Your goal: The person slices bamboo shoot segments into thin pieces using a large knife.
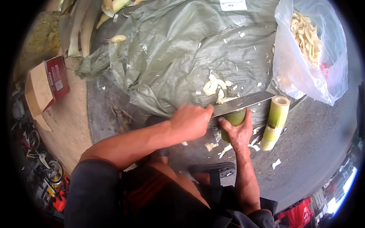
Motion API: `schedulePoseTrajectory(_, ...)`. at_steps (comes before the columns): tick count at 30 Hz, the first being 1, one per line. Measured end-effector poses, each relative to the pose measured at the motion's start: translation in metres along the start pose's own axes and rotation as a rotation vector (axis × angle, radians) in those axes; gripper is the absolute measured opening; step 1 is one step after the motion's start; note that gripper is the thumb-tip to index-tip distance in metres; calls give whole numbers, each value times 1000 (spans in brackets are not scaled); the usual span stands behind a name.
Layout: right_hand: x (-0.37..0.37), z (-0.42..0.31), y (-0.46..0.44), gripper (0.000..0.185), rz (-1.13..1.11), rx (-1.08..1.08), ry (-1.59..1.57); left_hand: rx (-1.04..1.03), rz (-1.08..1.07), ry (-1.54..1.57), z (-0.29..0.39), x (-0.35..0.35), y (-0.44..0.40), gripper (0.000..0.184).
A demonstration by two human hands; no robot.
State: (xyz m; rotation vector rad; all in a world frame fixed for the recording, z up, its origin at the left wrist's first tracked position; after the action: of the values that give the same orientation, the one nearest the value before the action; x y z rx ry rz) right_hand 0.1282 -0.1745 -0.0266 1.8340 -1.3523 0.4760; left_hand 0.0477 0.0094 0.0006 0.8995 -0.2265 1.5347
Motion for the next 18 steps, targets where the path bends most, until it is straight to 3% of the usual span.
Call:
schedulePoseTrajectory(7,2,-3,-2,95,0,52,20,-71,30,-16,13,-7,-32,19)
schedulePoseTrajectory(18,5,0,-3,97,-51,24,33,42,-153,-106,19,-22,-64,24)
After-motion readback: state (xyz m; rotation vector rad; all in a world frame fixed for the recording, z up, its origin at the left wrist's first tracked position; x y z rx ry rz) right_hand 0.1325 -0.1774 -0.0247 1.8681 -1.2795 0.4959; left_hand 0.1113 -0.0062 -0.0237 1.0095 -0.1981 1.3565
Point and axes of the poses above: each hand's wrist, its own y-axis away from the middle knuckle, its own x-axis out of the back of the hand, z = x × y, the point moved 6 cm from there along -y, towards the middle knuckle, and after that the axes turned 15 degrees about z, right-handed, at the moved point
